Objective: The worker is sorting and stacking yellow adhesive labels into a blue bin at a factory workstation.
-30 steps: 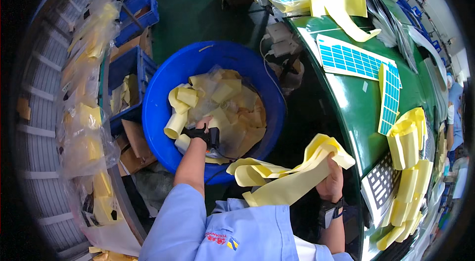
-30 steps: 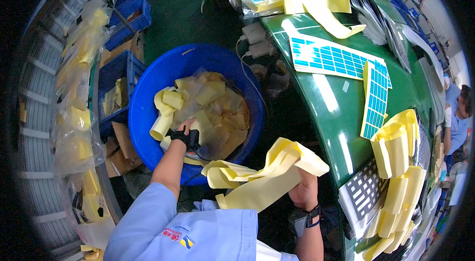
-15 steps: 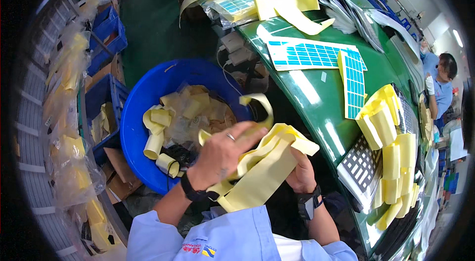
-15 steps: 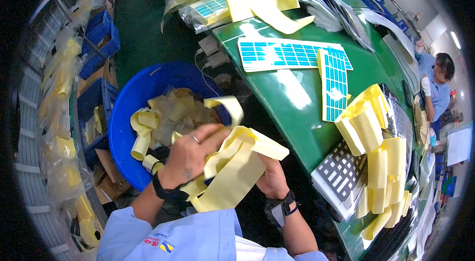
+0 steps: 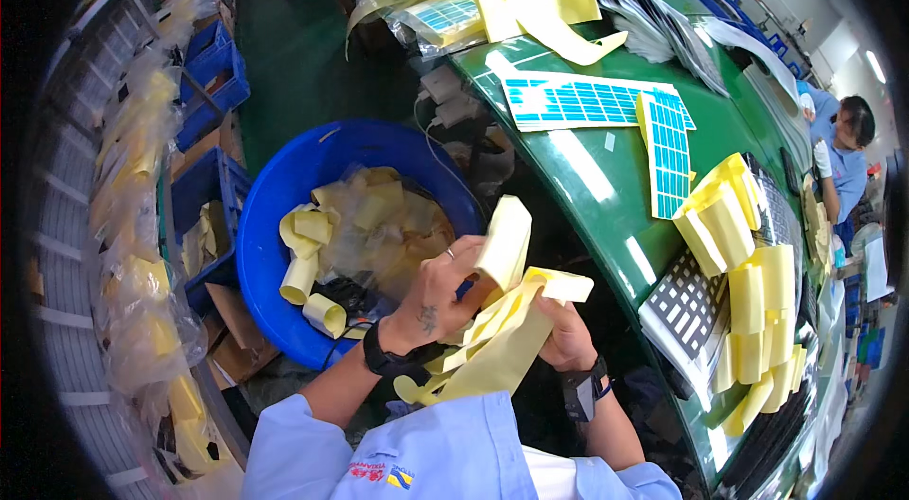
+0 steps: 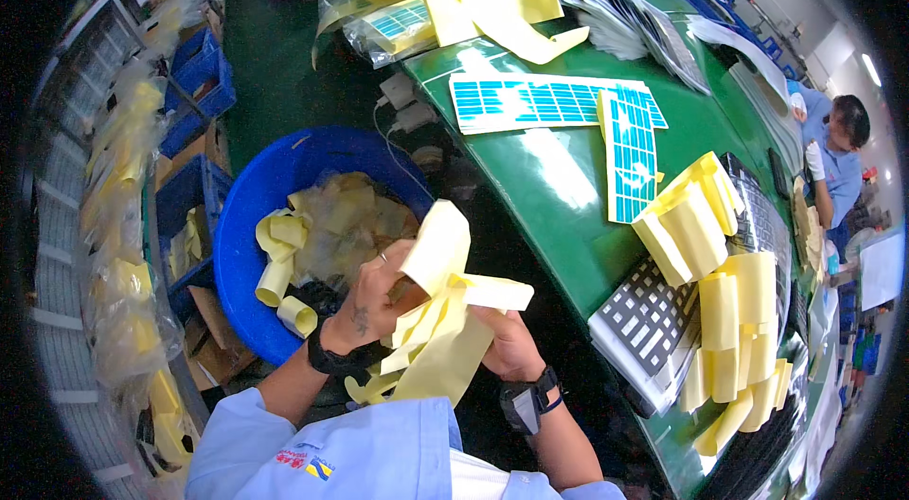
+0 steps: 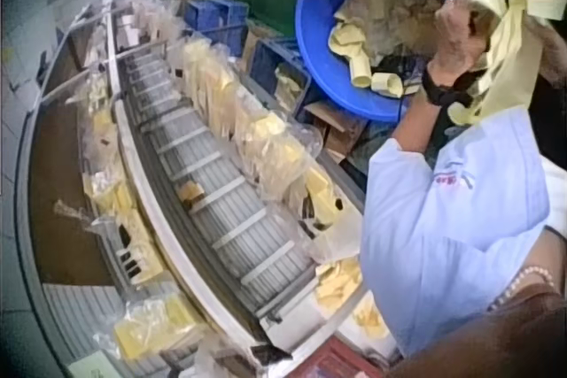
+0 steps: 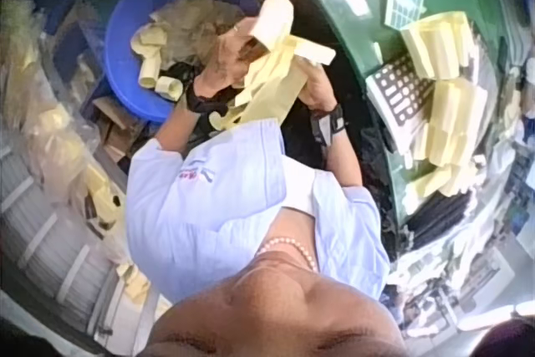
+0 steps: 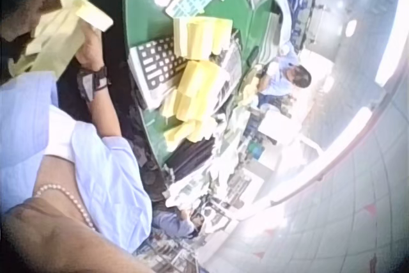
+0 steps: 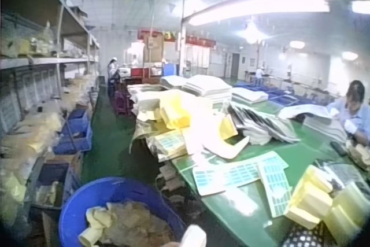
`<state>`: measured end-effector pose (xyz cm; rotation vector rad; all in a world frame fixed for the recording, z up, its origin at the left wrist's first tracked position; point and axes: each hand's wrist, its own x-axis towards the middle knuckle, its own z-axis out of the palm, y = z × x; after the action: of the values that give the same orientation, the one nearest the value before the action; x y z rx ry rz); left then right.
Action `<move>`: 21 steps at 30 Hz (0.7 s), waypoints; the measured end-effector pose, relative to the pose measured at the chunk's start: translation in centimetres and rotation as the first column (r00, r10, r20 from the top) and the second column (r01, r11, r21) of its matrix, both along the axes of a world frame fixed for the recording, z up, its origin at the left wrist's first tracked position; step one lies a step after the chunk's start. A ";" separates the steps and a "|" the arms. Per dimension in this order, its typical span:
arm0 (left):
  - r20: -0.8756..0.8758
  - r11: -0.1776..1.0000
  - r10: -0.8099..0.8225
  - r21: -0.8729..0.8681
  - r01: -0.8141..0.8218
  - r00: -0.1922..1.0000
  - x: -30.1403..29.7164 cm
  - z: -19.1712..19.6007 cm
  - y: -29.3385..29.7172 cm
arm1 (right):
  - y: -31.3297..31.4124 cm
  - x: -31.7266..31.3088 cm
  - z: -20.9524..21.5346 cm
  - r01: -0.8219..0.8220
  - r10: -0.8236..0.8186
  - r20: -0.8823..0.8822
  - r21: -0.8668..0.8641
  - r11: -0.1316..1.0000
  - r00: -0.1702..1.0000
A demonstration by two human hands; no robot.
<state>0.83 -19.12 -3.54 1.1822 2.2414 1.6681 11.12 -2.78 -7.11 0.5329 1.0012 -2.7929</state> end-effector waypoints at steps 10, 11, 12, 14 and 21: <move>0.588 0.891 -0.454 0.281 0.358 0.669 -3.6 0.0 -0.7 | 0.4 0.1 -0.5 -0.277 0.276 -0.090 0.006 0.961 0.957; 0.588 0.896 -0.438 0.221 0.385 0.680 -3.9 -0.7 -0.9 | -0.1 -0.1 0.0 -0.218 0.218 -0.078 0.007 0.976 0.973; 0.585 0.937 -0.348 0.255 0.241 0.733 -4.0 -1.3 -1.0 | -0.4 -0.1 0.3 -0.157 0.157 -0.063 0.009 0.988 0.986; 0.405 0.985 -0.014 0.161 -0.056 0.914 -4.7 -1.5 -1.5 | -0.3 -0.3 0.3 -0.073 0.073 0.006 0.023 0.997 0.997; -0.193 0.946 0.271 -0.130 -0.298 0.943 -3.6 -0.6 -1.7 | -0.4 -0.6 0.6 0.084 -0.083 -0.016 0.169 0.982 0.996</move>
<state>-2.74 -20.79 -4.17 1.0420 2.7087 1.4874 10.53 -3.22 -6.47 0.5967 1.2548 -2.8000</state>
